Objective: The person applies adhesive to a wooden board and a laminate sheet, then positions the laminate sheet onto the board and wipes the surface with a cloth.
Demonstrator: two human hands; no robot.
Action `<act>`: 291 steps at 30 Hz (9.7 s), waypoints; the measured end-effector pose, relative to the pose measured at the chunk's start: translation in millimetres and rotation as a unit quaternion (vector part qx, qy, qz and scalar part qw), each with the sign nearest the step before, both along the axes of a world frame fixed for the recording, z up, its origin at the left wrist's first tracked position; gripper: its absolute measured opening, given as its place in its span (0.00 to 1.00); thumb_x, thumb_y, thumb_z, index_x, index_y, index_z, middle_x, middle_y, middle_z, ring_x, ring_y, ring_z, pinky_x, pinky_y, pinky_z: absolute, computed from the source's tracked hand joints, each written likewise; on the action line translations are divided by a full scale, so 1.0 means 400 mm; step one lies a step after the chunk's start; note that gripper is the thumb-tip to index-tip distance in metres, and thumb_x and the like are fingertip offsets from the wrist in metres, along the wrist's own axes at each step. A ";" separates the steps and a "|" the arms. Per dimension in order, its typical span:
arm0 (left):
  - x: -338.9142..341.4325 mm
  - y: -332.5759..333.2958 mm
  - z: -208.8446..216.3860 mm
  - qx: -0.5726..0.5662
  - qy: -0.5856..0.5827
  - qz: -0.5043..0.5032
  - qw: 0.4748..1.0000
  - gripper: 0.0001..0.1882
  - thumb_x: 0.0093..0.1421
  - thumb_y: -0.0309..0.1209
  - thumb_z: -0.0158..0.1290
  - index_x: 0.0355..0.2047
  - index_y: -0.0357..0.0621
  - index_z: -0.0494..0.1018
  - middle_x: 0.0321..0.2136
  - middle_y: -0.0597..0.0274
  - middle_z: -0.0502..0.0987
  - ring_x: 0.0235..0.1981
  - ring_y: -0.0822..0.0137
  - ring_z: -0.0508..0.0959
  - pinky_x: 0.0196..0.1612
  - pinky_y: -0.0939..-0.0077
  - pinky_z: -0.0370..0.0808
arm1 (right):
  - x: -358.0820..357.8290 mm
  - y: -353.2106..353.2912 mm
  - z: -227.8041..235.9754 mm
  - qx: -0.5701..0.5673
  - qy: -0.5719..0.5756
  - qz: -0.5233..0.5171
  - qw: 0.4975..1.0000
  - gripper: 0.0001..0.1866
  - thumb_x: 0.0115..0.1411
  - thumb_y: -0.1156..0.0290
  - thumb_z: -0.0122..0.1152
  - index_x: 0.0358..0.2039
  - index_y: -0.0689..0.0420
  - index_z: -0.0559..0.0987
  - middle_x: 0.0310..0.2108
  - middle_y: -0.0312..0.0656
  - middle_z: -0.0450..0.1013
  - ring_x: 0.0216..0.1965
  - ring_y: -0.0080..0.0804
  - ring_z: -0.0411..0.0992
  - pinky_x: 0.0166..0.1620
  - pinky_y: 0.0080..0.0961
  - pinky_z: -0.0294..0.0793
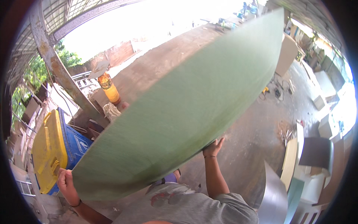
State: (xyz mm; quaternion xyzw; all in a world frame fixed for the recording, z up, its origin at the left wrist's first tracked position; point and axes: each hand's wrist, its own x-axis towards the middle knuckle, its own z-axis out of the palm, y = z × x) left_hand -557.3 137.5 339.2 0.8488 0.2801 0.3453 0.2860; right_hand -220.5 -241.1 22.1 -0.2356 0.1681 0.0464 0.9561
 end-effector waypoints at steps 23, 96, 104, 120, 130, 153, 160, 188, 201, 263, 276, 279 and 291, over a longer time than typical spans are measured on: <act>1.059 -0.100 -0.079 -0.002 0.033 0.028 0.999 0.14 0.60 0.28 0.50 0.21 0.31 0.65 0.19 0.65 0.60 0.23 0.74 0.58 0.27 0.79 0.57 | 0.994 -0.165 -0.133 -0.059 0.067 0.081 0.993 0.51 0.49 0.26 0.38 0.57 0.60 0.61 0.57 0.46 0.61 0.58 0.46 0.58 0.62 0.45 0.50; 1.975 -0.729 -0.831 -0.082 0.022 0.615 0.784 0.26 0.55 0.41 0.53 0.48 0.34 0.67 0.50 0.44 0.67 0.52 0.49 0.66 0.54 0.58 0.62 | 2.311 -0.339 -0.263 -0.389 0.199 0.597 0.673 0.28 0.60 0.48 0.44 0.56 0.49 0.63 0.45 0.39 0.69 0.42 0.33 0.69 0.35 0.37 0.70; 2.102 -0.829 -0.936 -0.499 -0.401 0.467 0.610 0.29 0.58 0.52 0.48 0.44 0.36 0.66 0.42 0.54 0.72 0.37 0.67 0.73 0.34 0.72 0.67 | 2.429 -0.271 -0.430 -0.472 -0.056 0.830 0.291 0.22 0.60 0.56 0.48 0.53 0.50 0.67 0.39 0.38 0.73 0.37 0.30 0.71 0.32 0.35 0.71; 2.086 -0.718 -0.883 -0.519 -0.509 0.497 0.473 0.18 0.57 0.44 0.53 0.40 0.45 0.70 0.34 0.66 0.75 0.34 0.68 0.74 0.44 0.67 0.70 | 2.533 -0.394 -0.130 -0.230 0.072 0.517 0.821 0.32 0.59 0.46 0.49 0.53 0.58 0.63 0.51 0.47 0.65 0.51 0.39 0.65 0.46 0.35 0.67; 2.090 -0.722 -0.715 -0.474 -0.524 0.364 0.607 0.16 0.59 0.30 0.52 0.45 0.36 0.68 0.43 0.57 0.74 0.43 0.62 0.75 0.46 0.69 0.76 | 2.592 -0.273 0.107 -0.287 -0.005 0.424 0.859 0.07 0.60 0.63 0.55 0.37 0.48 0.72 0.26 0.31 0.71 0.26 0.25 0.71 0.25 0.22 0.70; 2.069 -0.793 -0.837 -0.515 -0.477 0.535 0.470 0.28 0.57 0.51 0.49 0.50 0.45 0.64 0.46 0.63 0.68 0.44 0.67 0.70 0.46 0.71 0.70 | 2.598 -0.245 0.121 -0.698 -0.224 0.585 0.347 0.13 0.56 0.62 0.58 0.34 0.59 0.77 0.27 0.40 0.76 0.29 0.30 0.75 0.33 0.28 0.73; 2.285 -0.815 -0.771 -0.554 -0.372 0.547 0.505 0.29 0.58 0.50 0.50 0.52 0.44 0.60 0.48 0.63 0.66 0.46 0.65 0.68 0.47 0.66 0.68 | 2.334 0.298 0.125 -0.328 -0.790 0.497 0.146 0.32 0.52 0.49 0.56 0.57 0.45 0.65 0.62 0.43 0.54 0.65 0.41 0.45 0.63 0.52 0.43; 2.304 -0.893 -0.800 -0.499 -0.274 0.666 0.482 0.37 0.57 0.60 0.44 0.59 0.51 0.54 0.53 0.66 0.65 0.46 0.64 0.68 0.49 0.64 0.63 | 3.441 0.619 0.025 -0.703 -0.601 0.046 0.377 0.21 0.62 0.55 0.45 0.51 0.52 0.71 0.51 0.48 0.68 0.57 0.49 0.60 0.60 0.52 0.51; 2.316 -1.073 -0.804 -0.325 -0.026 0.701 0.634 0.31 0.66 0.48 0.33 0.61 0.37 0.54 0.62 0.54 0.54 0.59 0.58 0.61 0.60 0.68 0.56 | 2.782 0.424 0.189 -0.277 -0.433 0.554 0.655 0.04 0.57 0.73 0.58 0.29 0.60 0.76 0.19 0.37 0.71 0.23 0.17 0.70 0.28 0.18 0.70; 1.479 -1.936 -0.507 0.028 -0.777 0.456 0.434 0.05 0.59 0.30 0.51 0.31 0.43 0.71 0.29 0.60 0.75 0.30 0.70 0.74 0.37 0.73 0.73 | 0.627 -0.549 0.354 0.190 0.100 0.902 -0.375 0.35 0.61 0.48 0.47 0.63 0.52 0.54 0.62 0.40 0.56 0.33 0.29 0.67 0.34 0.25 0.68; 1.019 -1.966 -0.830 0.005 -0.873 0.393 0.289 0.17 0.62 0.47 0.45 0.36 0.46 0.70 0.38 0.63 0.72 0.42 0.65 0.69 0.48 0.65 0.65 | 0.129 -0.441 0.265 0.123 0.117 0.924 -0.342 0.21 0.62 0.58 0.49 0.53 0.54 0.68 0.27 0.33 0.70 0.26 0.23 0.63 0.33 0.24 0.63; 0.989 -2.037 -0.964 -0.003 -0.900 0.414 0.137 0.33 0.56 0.61 0.44 0.47 0.45 0.67 0.52 0.57 0.67 0.52 0.60 0.66 0.55 0.61 0.60 | -0.009 -0.402 0.304 0.092 -0.015 0.952 -0.293 0.16 0.62 0.64 0.51 0.48 0.55 0.72 0.15 0.30 0.59 0.22 0.20 0.59 0.31 0.23 0.61; 0.863 -2.108 -1.111 0.471 -0.763 0.431 -0.099 0.27 0.54 0.45 0.56 0.49 0.42 0.66 0.48 0.54 0.70 0.49 0.56 0.70 0.51 0.60 0.71 | -0.793 -0.172 0.178 0.000 -0.069 0.979 -0.191 0.14 0.60 0.59 0.53 0.43 0.53 0.72 0.40 0.40 0.73 0.36 0.27 0.72 0.33 0.25 0.73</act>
